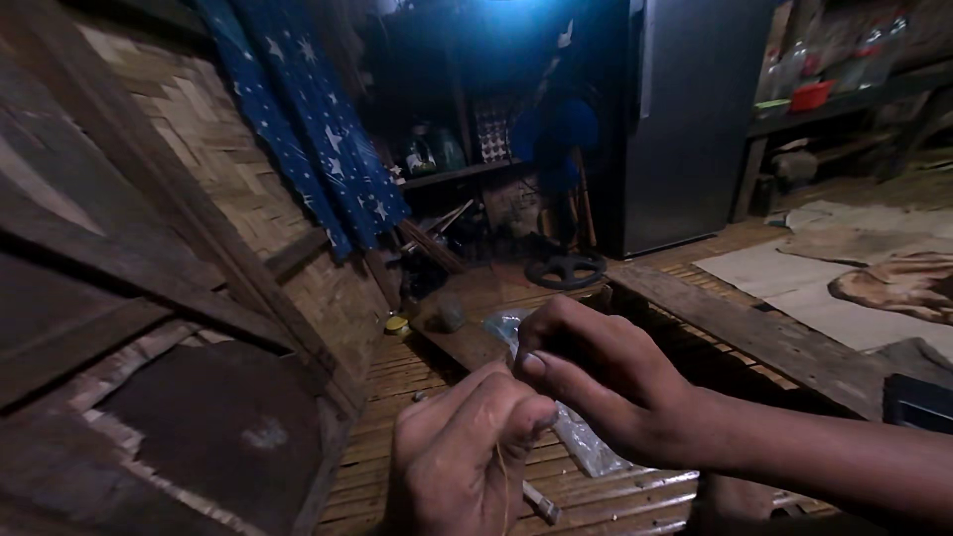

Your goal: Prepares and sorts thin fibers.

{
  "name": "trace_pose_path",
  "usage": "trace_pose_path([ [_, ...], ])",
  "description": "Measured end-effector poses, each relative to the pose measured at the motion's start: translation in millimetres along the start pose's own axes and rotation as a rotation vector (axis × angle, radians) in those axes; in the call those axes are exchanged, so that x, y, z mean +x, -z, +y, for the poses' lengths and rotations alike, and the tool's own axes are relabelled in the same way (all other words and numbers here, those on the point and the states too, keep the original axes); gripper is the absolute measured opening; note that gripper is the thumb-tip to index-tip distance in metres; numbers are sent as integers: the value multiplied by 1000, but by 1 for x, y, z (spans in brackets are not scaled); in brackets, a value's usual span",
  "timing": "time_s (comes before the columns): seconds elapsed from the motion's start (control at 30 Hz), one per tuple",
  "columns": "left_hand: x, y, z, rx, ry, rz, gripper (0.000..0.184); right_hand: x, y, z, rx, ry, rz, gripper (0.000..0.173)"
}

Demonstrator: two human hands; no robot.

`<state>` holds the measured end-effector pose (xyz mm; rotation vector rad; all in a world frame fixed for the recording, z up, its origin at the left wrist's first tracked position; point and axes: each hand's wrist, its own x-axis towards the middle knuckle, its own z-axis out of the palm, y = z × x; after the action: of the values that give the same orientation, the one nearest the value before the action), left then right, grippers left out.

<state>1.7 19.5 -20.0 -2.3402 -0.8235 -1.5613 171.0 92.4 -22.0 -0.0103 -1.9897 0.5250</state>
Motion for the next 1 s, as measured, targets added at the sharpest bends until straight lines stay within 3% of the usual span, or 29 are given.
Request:
trace_pose_path([
  [1.0,1,1,3,-26,12,12,38,-1,-1,8,14,-55,-43,16],
])
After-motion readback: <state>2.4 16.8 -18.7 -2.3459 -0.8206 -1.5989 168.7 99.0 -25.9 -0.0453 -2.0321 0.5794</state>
